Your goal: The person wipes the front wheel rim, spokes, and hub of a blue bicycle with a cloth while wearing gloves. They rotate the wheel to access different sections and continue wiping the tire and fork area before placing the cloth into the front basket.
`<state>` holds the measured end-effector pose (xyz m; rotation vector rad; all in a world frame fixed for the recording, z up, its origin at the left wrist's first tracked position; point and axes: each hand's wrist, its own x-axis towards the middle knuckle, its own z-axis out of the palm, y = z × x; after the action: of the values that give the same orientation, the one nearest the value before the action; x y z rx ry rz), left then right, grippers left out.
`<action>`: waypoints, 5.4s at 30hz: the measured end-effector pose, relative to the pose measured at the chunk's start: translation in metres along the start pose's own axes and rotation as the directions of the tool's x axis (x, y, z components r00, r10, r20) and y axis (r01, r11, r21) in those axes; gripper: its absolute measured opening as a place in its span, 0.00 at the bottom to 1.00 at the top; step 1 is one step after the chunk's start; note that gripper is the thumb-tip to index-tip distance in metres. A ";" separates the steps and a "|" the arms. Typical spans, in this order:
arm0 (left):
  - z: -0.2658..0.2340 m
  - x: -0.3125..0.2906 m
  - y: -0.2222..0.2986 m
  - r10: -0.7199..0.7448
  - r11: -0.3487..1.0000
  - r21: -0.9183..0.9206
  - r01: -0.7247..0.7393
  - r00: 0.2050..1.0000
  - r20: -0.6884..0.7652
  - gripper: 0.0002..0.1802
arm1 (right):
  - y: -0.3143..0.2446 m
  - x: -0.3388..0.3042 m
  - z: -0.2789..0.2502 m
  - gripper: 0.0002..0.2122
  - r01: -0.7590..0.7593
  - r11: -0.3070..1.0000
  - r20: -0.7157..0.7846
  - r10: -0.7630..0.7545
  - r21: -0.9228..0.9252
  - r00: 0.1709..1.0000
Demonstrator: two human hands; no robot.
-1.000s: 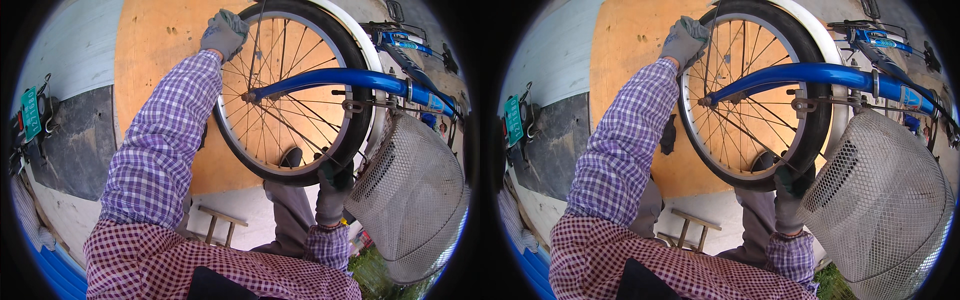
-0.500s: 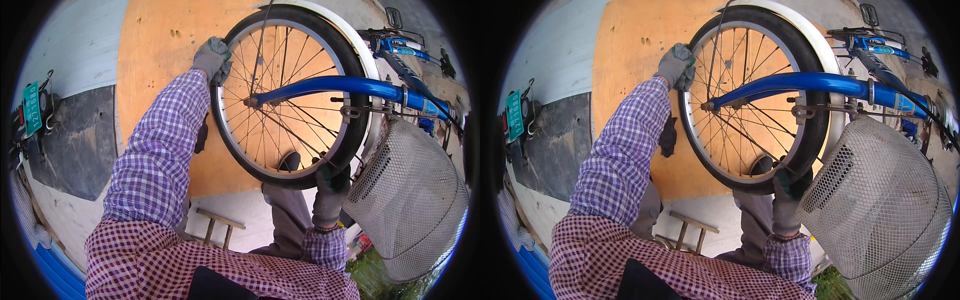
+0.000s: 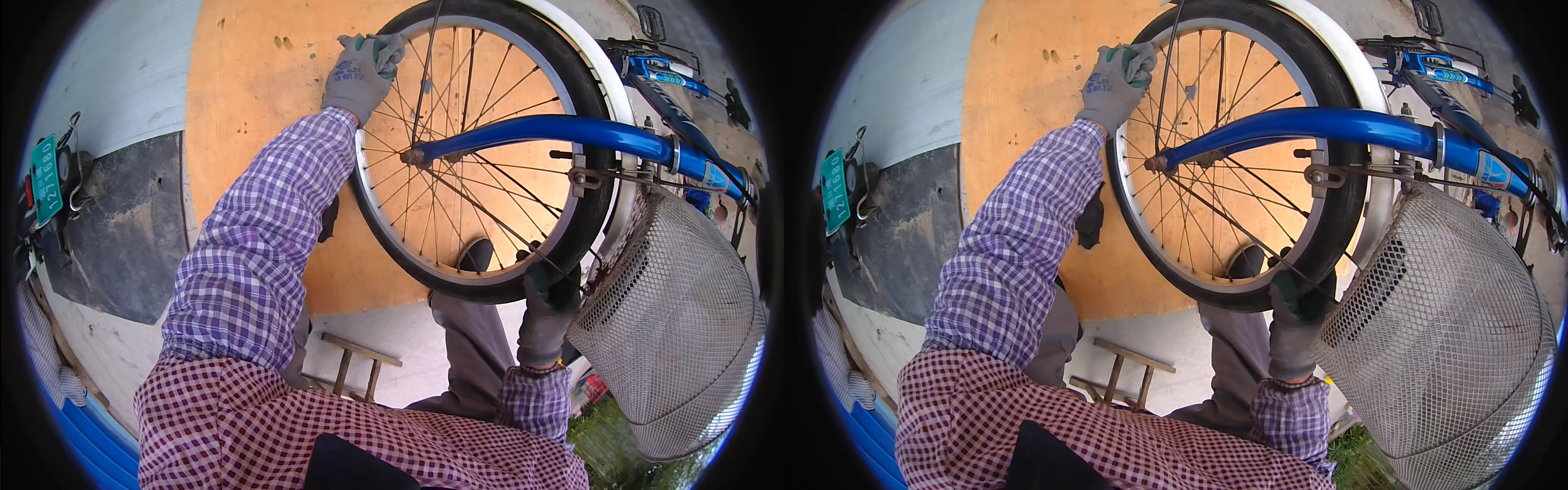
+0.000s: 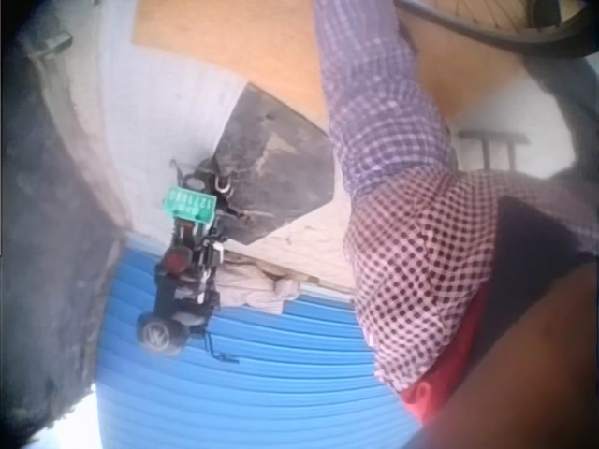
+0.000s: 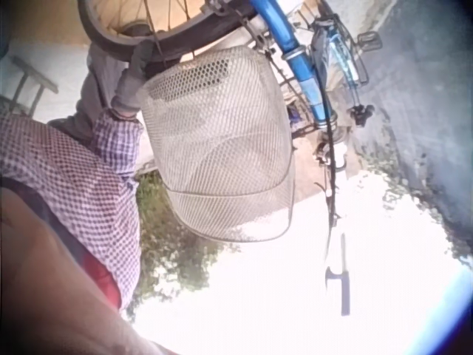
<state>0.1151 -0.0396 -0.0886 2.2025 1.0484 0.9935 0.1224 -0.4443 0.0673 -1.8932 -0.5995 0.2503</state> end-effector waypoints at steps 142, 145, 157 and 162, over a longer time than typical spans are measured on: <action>-0.042 0.003 0.095 0.139 0.879 -0.421 0.223 0.725 0.674 0.26 | 0.078 0.003 -0.004 0.14 0.211 0.870 0.098 -0.187 -0.446 0.978; -0.038 0.006 0.093 0.043 0.871 -0.437 0.223 0.852 0.522 0.24 | 0.062 -0.003 0.018 0.12 0.164 0.892 0.080 -0.144 -0.422 0.986; 0.025 -0.032 0.203 0.093 0.927 0.073 -0.369 0.414 0.905 0.27 | 0.085 -0.002 -0.097 0.12 0.030 0.949 0.114 0.006 -0.314 0.993; 0.005 0.008 0.144 0.059 0.815 0.093 -0.572 0.242 0.969 0.27 | 0.093 0.000 -0.023 0.17 -0.037 0.926 0.158 0.104 -0.376 0.982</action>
<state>0.1861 -0.1164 0.0108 2.7447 0.1662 -0.6457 0.1589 -0.4899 -0.0090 -2.2791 -0.7378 0.3739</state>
